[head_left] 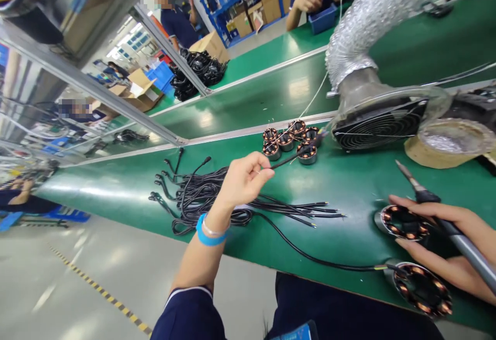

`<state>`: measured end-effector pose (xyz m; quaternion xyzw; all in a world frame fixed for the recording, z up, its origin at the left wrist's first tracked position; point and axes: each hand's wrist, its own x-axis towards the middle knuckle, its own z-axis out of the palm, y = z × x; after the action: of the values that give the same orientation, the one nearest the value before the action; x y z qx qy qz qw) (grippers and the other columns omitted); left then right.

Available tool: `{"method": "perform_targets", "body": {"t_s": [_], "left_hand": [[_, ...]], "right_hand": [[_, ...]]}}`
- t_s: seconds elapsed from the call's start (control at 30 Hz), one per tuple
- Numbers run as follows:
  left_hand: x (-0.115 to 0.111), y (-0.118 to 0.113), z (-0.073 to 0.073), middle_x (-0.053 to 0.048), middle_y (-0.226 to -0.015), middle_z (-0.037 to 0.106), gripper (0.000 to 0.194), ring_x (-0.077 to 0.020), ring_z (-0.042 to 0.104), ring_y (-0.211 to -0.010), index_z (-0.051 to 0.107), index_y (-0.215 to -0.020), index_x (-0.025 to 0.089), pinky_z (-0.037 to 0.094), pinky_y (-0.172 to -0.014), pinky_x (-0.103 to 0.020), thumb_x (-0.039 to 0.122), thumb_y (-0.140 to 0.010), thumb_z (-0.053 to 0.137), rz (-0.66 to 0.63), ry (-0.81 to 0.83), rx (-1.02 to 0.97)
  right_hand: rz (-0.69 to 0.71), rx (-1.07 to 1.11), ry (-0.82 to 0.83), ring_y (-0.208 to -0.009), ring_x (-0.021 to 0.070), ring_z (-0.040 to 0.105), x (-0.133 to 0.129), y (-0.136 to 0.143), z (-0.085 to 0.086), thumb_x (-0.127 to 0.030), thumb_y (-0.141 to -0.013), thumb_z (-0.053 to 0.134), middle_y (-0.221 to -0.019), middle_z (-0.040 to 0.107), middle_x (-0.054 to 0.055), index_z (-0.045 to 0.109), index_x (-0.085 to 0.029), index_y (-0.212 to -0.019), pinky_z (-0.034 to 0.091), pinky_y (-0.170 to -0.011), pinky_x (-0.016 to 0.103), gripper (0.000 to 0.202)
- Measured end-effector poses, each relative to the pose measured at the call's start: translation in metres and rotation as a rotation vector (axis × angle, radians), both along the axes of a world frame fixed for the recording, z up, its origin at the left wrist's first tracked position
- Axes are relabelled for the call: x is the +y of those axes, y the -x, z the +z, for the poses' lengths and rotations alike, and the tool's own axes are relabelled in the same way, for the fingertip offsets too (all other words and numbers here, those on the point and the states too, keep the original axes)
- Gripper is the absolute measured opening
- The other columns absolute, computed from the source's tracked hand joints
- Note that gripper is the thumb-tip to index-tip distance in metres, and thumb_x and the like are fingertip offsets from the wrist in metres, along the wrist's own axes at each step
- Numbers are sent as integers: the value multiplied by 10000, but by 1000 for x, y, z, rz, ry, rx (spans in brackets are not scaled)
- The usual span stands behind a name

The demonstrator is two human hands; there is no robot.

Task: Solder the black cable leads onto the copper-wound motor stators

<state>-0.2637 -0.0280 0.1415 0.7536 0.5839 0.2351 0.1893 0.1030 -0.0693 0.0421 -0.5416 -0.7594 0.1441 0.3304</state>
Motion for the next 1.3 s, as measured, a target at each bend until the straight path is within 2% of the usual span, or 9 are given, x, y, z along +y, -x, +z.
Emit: {"method": "perform_targets", "body": {"t_s": [0.13, 0.2, 0.4, 0.63, 0.7, 0.77, 0.87, 1.0, 1.3], "left_hand": [[-15, -44, 8, 76, -537, 425, 122, -84, 376, -474, 592, -824, 186, 291, -517, -213, 299, -868, 600, -236, 39, -26], [-19, -60, -6, 74, -531, 443, 101, -90, 390, -472, 591, -820, 191, 286, -515, -222, 271, -879, 578, -272, 121, 20], [-20, -62, -41, 57, -560, 537, 133, -116, 478, -505, 594, -856, 198, 338, -536, -238, 299, -921, 537, -304, 243, 98], [0, -90, -18, -90, -953, 681, 360, -182, 614, -903, 649, -983, 170, 462, -855, -301, 336, -1010, 331, -497, 151, -188], [10, -103, -18, -101, -885, 659, 435, -187, 607, -850, 633, -893, 155, 474, -819, -313, 458, -1000, 340, -645, 361, -336], [18, -112, -24, -86, -747, 636, 555, -174, 602, -693, 593, -802, 153, 485, -681, -299, 644, -934, 370, -788, 796, -511], [21, -117, -36, 4, -537, 515, 650, -112, 452, -426, 544, -777, 164, 354, -439, -242, 811, -774, 481, -776, 1230, -722], [14, -115, -38, 71, -550, 380, 574, -66, 287, -431, 529, -821, 160, 238, -424, -214, 733, -838, 517, -679, 1047, -858], [-3, -116, -28, 32, -712, 465, 410, -103, 408, -657, 480, -850, 177, 358, -652, -234, 535, -1010, 360, -515, 669, -710]], "right_hand": [[120, 75, -12, -980, 265, 725, -3, 1, 20, -370, -758, 805, -1198, 706, 93, 548, -331, -1253, 632, -791, 297, 559], [90, 263, -29, -1043, 267, 708, -7, 11, 30, -283, -800, 760, -1208, 695, 110, 538, -297, -1253, 613, -892, 349, 505], [4, 622, 61, -788, 160, 723, -8, 47, 42, -204, -867, 680, -924, 724, 23, 518, -263, -1172, 627, -706, 271, 350], [88, 529, -112, -790, 154, 709, -7, 65, 58, -135, -861, 665, -890, 709, 4, 544, -273, -1125, 607, -720, 279, 322], [102, 530, -183, -795, 167, 717, -6, 68, 61, -117, -843, 688, -908, 713, 3, 558, -291, -1116, 614, -736, 302, 349], [113, 560, -204, -820, 180, 725, -5, 68, 63, -110, -830, 710, -937, 720, 3, 558, -304, -1132, 620, -748, 317, 390], [101, 569, -188, -869, 185, 725, -4, 67, 66, -132, -813, 740, -992, 722, 14, 550, -299, -1165, 624, -766, 312, 433], [44, 527, -159, -752, 140, 694, -3, 66, 68, -154, -804, 749, -901, 699, -3, 536, -273, -1193, 608, -698, 258, 459], [-16, 506, -128, -683, 105, 647, -6, 75, 67, -107, -827, 665, -858, 675, -19, 534, -259, -1190, 570, -639, 228, 415]]}}
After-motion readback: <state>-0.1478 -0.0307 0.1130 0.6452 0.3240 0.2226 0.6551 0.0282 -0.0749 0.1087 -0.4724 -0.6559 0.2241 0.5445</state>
